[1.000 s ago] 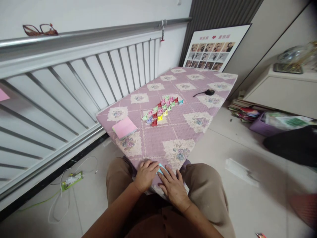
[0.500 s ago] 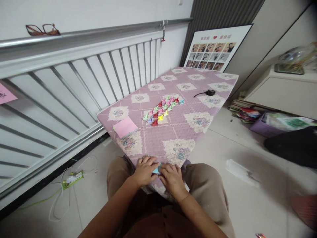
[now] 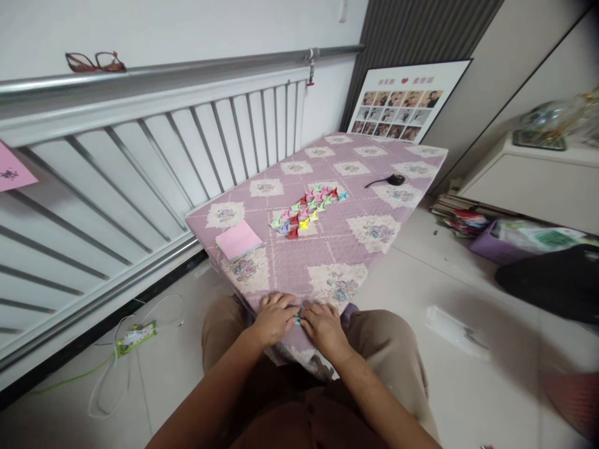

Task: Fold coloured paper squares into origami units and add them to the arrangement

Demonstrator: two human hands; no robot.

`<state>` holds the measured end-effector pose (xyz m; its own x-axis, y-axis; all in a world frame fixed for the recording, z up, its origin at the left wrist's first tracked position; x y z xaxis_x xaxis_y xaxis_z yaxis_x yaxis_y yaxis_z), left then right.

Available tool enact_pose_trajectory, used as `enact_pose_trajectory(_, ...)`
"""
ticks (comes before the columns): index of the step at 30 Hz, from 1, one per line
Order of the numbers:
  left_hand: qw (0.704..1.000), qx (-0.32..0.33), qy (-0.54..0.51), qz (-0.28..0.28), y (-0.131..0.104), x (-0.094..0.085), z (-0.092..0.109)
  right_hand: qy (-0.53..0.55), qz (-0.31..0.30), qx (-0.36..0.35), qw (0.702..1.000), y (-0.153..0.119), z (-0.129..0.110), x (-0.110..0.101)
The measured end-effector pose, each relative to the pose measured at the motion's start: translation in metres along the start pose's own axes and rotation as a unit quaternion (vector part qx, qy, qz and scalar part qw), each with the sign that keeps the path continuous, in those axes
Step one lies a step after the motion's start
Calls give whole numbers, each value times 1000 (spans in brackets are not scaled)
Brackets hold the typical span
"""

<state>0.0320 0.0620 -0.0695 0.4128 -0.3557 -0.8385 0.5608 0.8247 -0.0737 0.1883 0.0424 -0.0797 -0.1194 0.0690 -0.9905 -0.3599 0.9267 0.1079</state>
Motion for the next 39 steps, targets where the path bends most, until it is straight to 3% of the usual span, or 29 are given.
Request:
enact_pose_trajectory(4,999,-12,-25,15,1,2,-1,-44,6,-13,999,1,-9,-4)
enact_pose_trajectory(8,996,-24,-76,43,1,7,-4,-20,15,2,1000,6,-12,-8)
enact_pose_trajectory(14,947,-30,-225,229,-15,6,3,55,23,57,997,6,-2,-12)
enact_pose_trajectory(16,947,-9,-210,244,-22,5,13,87,25,81,993,2,1,-13)
enact_pose_trajectory(22,989,-3,-57,134,-26,5,43,219,31,131,966,-9,-3,-14)
enact_pose_trajectory(27,996,-30,60,55,-21,8,46,245,31,146,958,-10,-5,-21)
enact_pose_trajectory(32,996,-6,90,23,-18,13,39,274,23,158,948,-12,-1,-26)
enact_pose_trajectory(39,990,86,115,0,-20,9,39,283,7,145,948,-9,3,-27)
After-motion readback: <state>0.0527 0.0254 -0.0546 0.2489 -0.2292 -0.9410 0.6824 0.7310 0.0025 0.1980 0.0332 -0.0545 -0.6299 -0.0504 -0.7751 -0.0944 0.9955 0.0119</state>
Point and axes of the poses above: each hand's wrist, its own y-axis towards the middle knuckle, its own x-axis out of the palm, z = x × y, the point moved 3 cm from there along y, towards the middle knuckle, and after that the axes turned 14 degrees about -y, right-handed, at the moved point
